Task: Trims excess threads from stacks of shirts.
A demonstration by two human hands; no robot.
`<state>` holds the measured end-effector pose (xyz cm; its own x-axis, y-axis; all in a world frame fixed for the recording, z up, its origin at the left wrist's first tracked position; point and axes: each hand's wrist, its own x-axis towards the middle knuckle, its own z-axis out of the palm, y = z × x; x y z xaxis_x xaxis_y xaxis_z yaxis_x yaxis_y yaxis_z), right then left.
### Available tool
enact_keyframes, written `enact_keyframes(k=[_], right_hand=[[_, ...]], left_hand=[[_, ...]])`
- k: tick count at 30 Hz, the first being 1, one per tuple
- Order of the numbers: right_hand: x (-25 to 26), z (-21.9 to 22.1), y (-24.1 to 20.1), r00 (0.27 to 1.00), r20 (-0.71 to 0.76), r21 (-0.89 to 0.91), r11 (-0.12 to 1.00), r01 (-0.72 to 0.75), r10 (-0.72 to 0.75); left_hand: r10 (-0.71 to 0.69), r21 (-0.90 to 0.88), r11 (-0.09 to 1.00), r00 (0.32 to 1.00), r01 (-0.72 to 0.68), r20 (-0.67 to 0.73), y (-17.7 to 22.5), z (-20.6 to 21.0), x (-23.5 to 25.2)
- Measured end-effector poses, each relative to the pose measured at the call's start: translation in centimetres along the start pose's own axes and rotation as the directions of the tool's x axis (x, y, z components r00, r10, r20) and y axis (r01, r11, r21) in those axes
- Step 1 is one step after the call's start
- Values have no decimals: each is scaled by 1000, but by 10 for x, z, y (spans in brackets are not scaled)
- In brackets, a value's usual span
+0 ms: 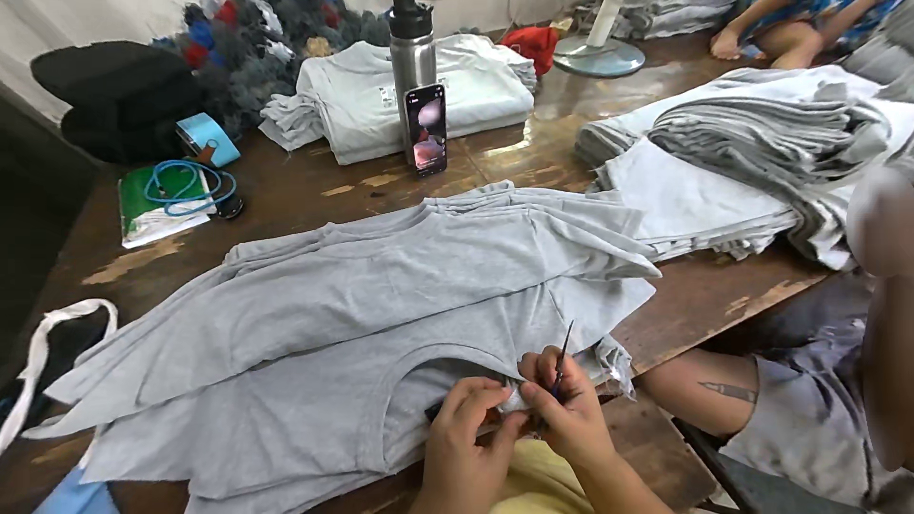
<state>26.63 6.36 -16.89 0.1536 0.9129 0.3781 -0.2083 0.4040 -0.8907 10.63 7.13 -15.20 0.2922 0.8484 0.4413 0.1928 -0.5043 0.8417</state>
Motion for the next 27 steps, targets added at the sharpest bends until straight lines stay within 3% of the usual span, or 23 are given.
enact_keyframes(k=[5, 13, 20, 23, 27], right_hand=[[-2, -2, 2, 1000, 12, 14, 1000, -19, 19], [-1, -4, 3, 997, 25, 31, 997, -71, 70], [-3, -2, 4, 998, 25, 16, 998, -62, 61], [-3, -2, 4, 998, 23, 13, 998, -63, 63], [-2, -3, 5, 997, 53, 19, 998, -54, 53]], left_hand=[[131, 78, 989, 991, -129, -27, -3, -7, -2], [109, -47, 993, 993, -107, 35, -9, -16, -3], [254, 265, 933, 967, -243, -8, -10, -6, 1], [143, 117, 982, 989, -148, 45, -9, -11, 0], [59, -324, 946, 973, 17, 225, -6, -23, -1]])
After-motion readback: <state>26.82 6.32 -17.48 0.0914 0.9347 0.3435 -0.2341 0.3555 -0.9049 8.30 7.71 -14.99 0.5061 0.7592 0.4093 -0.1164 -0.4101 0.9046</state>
